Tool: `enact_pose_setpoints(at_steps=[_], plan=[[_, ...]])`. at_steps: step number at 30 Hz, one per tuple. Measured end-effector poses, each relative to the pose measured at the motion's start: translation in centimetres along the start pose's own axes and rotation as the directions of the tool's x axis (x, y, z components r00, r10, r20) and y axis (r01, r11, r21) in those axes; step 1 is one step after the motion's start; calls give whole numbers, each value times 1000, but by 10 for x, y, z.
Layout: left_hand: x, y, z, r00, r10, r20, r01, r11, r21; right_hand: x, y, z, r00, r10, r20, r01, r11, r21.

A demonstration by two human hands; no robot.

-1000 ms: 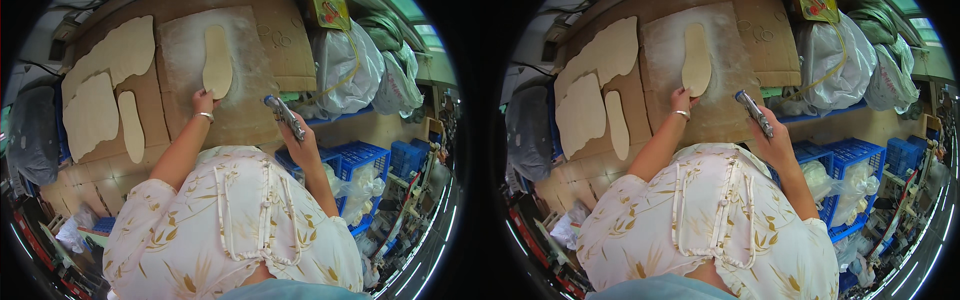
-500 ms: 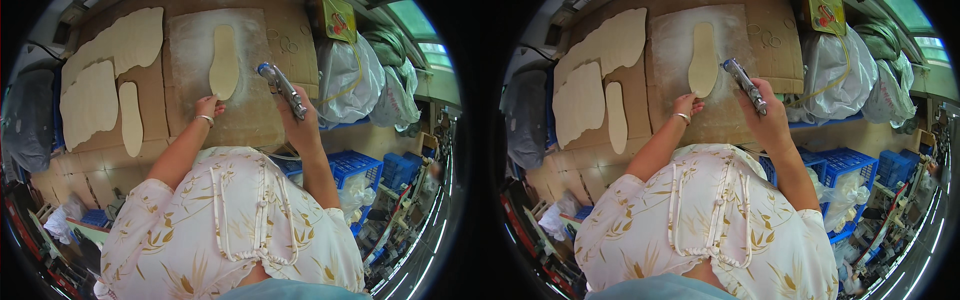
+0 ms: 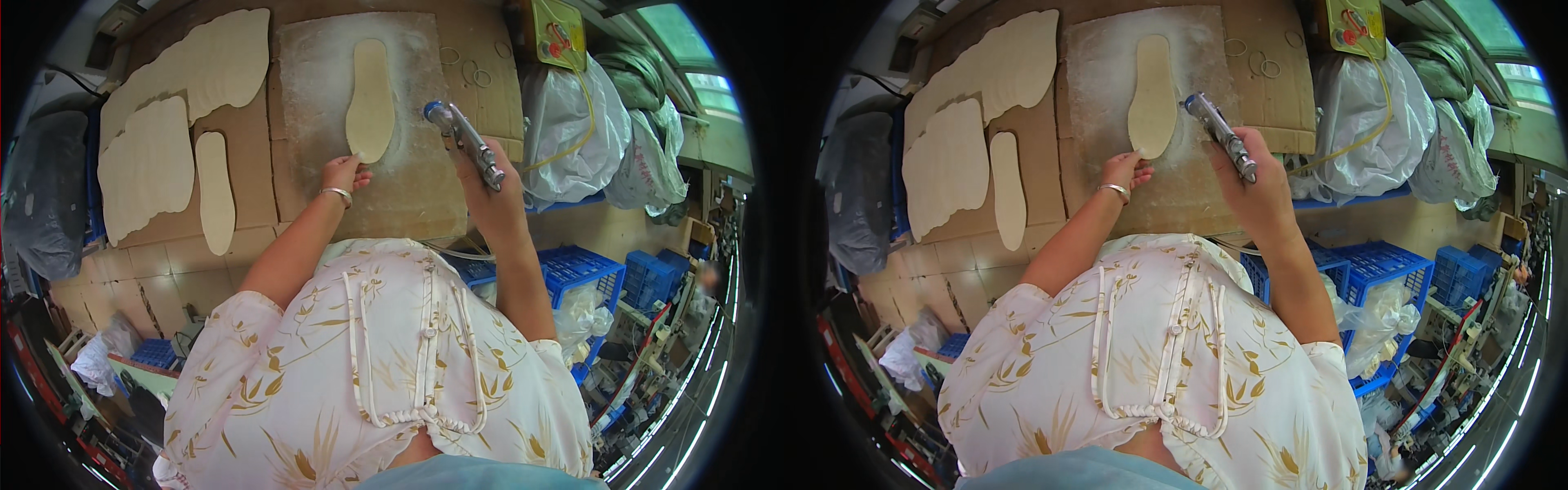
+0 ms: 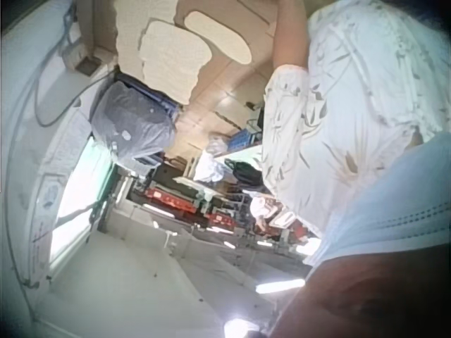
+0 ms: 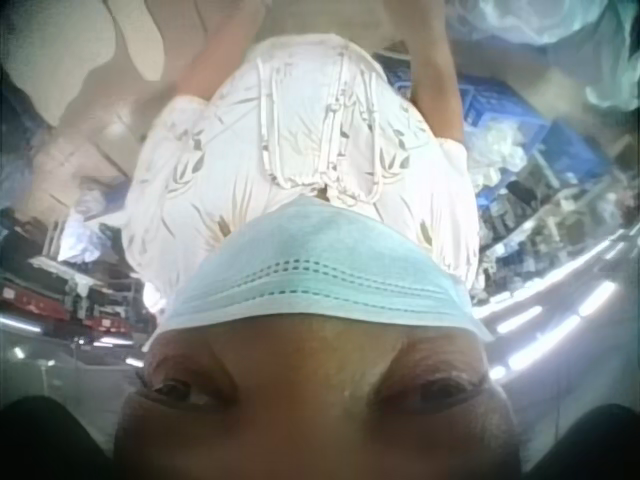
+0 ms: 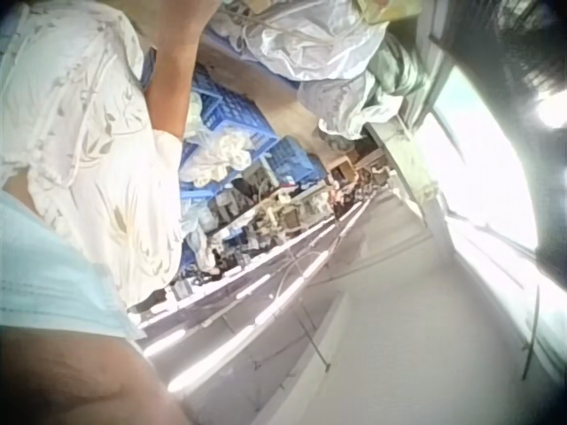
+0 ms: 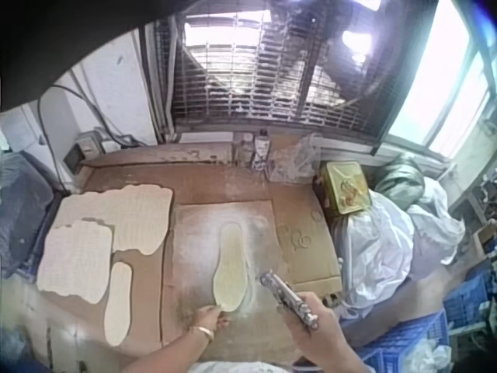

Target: Apply adhesive to shoe insoles using a spray gun.

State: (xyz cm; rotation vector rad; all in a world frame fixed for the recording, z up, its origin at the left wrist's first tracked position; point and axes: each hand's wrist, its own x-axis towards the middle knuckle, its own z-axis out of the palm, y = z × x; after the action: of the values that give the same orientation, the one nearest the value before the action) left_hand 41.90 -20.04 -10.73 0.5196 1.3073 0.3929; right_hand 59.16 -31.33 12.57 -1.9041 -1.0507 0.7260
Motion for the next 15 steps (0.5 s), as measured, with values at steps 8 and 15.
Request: enact_pose_setpoints(at_steps=[8,15], plan=[[-2,2,0,1000,0,0,0,1000,28,-5,4,-1,1000,26,4,-26,1000,-2],[-3,2,2,1000,2,-19,-2,1000,4,-8,6,-3,1000,16,5,-16,1000,-18]])
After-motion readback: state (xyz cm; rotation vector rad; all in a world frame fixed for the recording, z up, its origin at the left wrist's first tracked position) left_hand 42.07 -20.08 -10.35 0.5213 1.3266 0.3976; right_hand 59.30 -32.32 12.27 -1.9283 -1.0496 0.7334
